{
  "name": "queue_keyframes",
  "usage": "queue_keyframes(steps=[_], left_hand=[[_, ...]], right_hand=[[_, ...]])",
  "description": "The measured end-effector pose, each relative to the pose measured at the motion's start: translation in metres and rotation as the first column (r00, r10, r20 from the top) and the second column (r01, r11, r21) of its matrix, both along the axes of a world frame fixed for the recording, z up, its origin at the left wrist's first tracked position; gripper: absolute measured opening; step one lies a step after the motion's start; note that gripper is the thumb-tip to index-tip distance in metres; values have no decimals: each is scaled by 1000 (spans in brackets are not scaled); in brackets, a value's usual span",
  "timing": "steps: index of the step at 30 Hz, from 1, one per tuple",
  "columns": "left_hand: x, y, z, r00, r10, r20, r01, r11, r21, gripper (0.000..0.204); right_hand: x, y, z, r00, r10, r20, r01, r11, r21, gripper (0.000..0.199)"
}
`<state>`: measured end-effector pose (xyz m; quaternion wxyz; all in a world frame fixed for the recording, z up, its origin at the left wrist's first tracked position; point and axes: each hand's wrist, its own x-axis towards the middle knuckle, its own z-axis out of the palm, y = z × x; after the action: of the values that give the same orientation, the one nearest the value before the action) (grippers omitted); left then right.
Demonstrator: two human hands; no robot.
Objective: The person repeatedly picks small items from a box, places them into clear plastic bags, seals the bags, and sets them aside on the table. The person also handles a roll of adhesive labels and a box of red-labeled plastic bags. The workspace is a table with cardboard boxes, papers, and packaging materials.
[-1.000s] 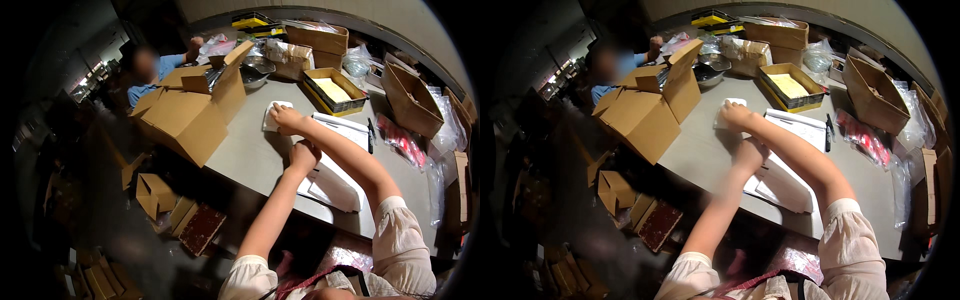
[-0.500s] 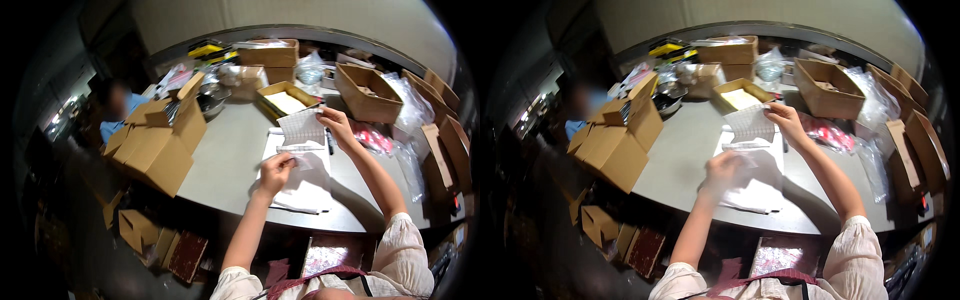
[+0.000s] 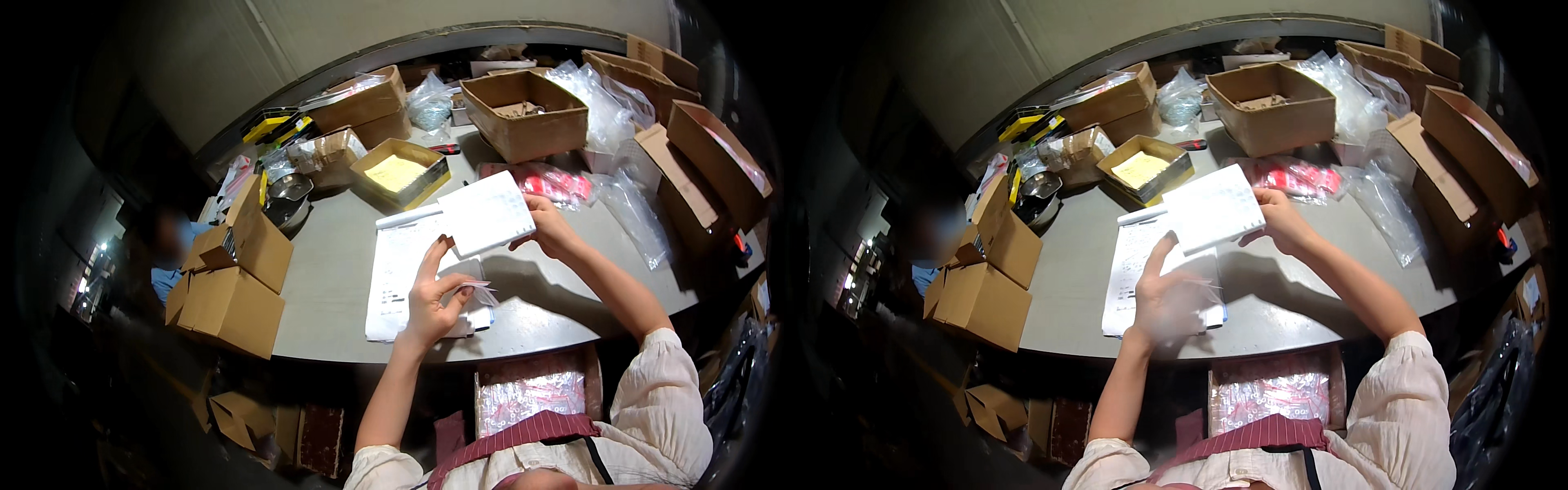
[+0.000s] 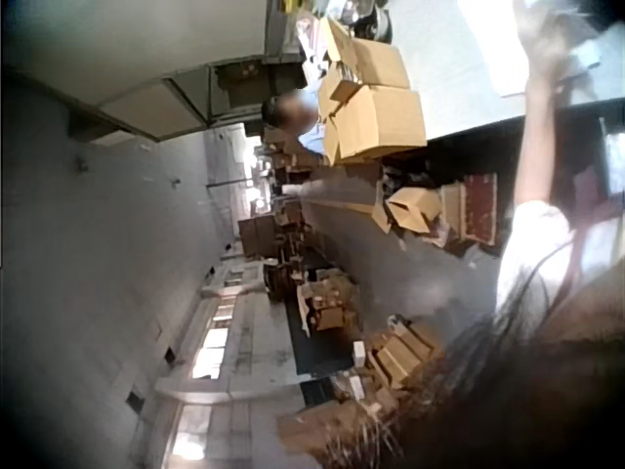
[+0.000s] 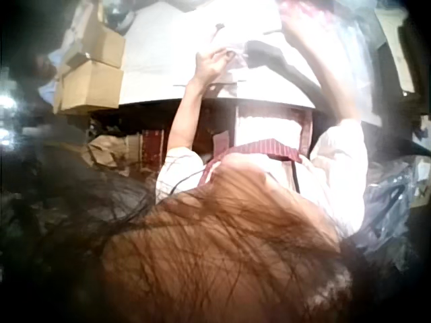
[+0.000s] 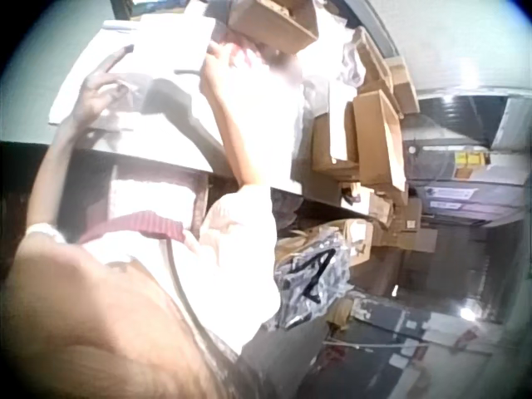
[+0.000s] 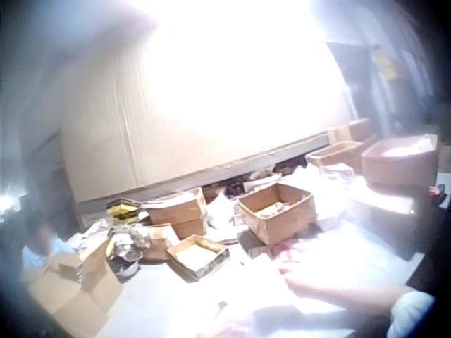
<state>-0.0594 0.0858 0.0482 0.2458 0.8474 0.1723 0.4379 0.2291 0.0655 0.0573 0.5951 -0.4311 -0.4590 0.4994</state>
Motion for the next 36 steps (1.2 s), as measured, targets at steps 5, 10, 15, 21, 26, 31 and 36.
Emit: queue_keyframes(steps=[5, 10, 15, 21, 26, 31, 36], left_hand=[[13, -13, 6, 997, -11, -75, 3, 995, -99, 16], [9, -22, 22, 984, 179, -5, -178, 982, 68, 14], [18, -35, 66, 980, -51, -192, 82, 984, 156, 11], [46, -58, 56, 960, -151, -235, 99, 970, -220, 15], [43, -58, 16, 1000, -6, 3, 7, 853, -522, 11], [49, -57, -1, 999, -37, -25, 26, 935, -352, 13], [55, -60, 0, 972, -236, 7, 203, 821, -533, 15]], right_hand=[[-4, -22, 5, 997, 68, 28, -69, 997, 40, 32], [38, -30, 13, 880, -56, 472, -40, 981, 191, 31], [18, -68, 90, 462, 263, 847, -318, 941, -118, 36], [24, -66, 75, 750, 295, 592, -330, 943, -51, 34], [20, -98, 43, 844, 135, 520, -146, 989, -18, 52], [13, -122, 16, 803, -45, 594, -27, 993, 111, 40], [23, -128, 18, 697, 136, 704, -190, 982, -1, 33]])
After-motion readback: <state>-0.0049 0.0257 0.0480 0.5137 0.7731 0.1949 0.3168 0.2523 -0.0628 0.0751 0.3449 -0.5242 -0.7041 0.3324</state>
